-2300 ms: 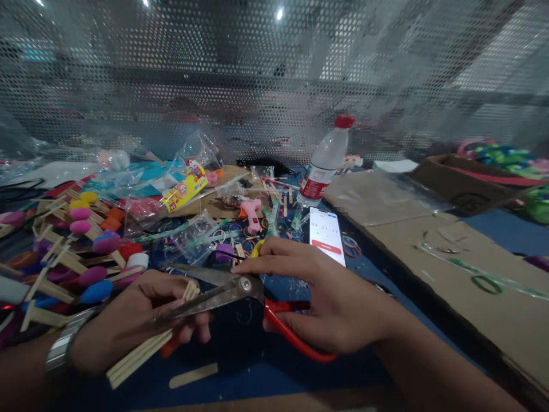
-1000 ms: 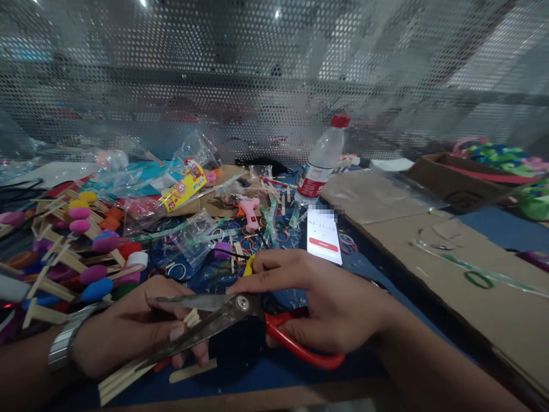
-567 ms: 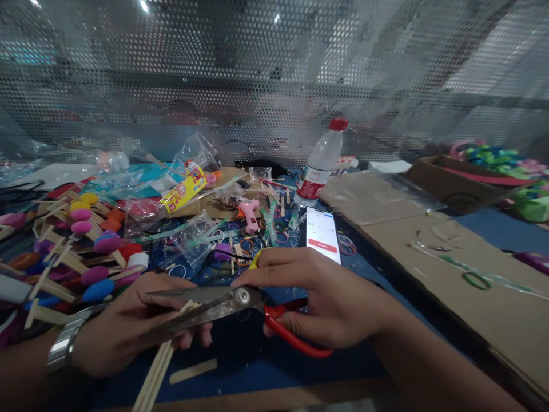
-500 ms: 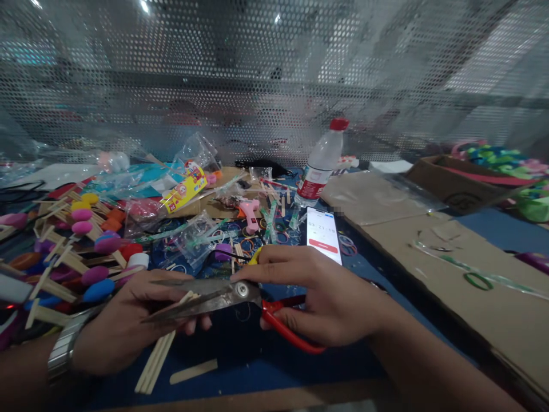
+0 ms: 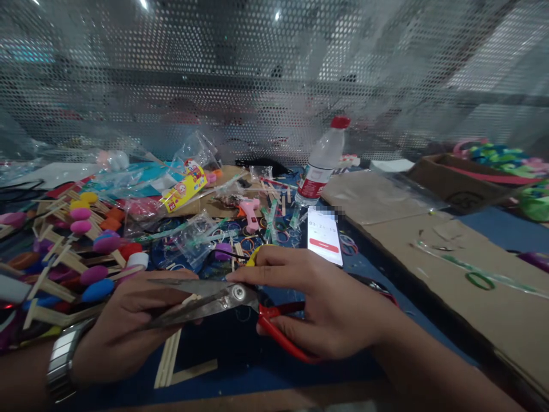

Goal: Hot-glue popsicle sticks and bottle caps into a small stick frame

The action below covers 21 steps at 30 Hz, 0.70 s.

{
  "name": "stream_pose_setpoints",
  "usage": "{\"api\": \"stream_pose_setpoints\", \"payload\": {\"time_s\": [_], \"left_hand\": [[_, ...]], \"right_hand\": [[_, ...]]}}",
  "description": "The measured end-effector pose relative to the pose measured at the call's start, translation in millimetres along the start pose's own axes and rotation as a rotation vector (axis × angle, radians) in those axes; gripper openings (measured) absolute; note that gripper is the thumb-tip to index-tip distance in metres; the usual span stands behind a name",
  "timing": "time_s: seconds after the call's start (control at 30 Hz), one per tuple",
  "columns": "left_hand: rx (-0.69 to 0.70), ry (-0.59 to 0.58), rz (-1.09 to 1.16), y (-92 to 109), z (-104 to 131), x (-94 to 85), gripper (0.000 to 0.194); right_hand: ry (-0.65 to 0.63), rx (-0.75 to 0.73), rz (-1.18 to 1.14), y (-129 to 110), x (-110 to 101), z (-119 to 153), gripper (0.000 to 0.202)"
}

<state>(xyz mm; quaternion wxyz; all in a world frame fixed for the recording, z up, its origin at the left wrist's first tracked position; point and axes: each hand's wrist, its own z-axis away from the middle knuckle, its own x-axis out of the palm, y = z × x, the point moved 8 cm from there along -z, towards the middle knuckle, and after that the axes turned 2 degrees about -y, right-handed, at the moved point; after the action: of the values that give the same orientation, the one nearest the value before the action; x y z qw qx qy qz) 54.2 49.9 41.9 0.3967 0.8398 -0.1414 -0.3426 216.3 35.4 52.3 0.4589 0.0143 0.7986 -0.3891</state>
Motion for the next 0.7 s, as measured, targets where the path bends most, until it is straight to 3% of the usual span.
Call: {"api": "stream_pose_setpoints", "payload": {"time_s": [0.3,0.47,0.7], "left_hand": [[0.091,0.084,-0.054,7.6,1.0,-2.9,0.018],[0.001,0.138,-0.135,4.9,2.1,-6.6,0.017],[0.065,0.111,-0.083,10.2,-1.3,-7.9,0.019]], "right_hand": [[0.016,0.013,0.026,-1.0,2.3,1.8,0.045],[0.027,0.020,0.042,0.5,3.9,1.6,0.045],[0.058,0.059,0.042,3.2,0.8,-0.3,0.050]]}}
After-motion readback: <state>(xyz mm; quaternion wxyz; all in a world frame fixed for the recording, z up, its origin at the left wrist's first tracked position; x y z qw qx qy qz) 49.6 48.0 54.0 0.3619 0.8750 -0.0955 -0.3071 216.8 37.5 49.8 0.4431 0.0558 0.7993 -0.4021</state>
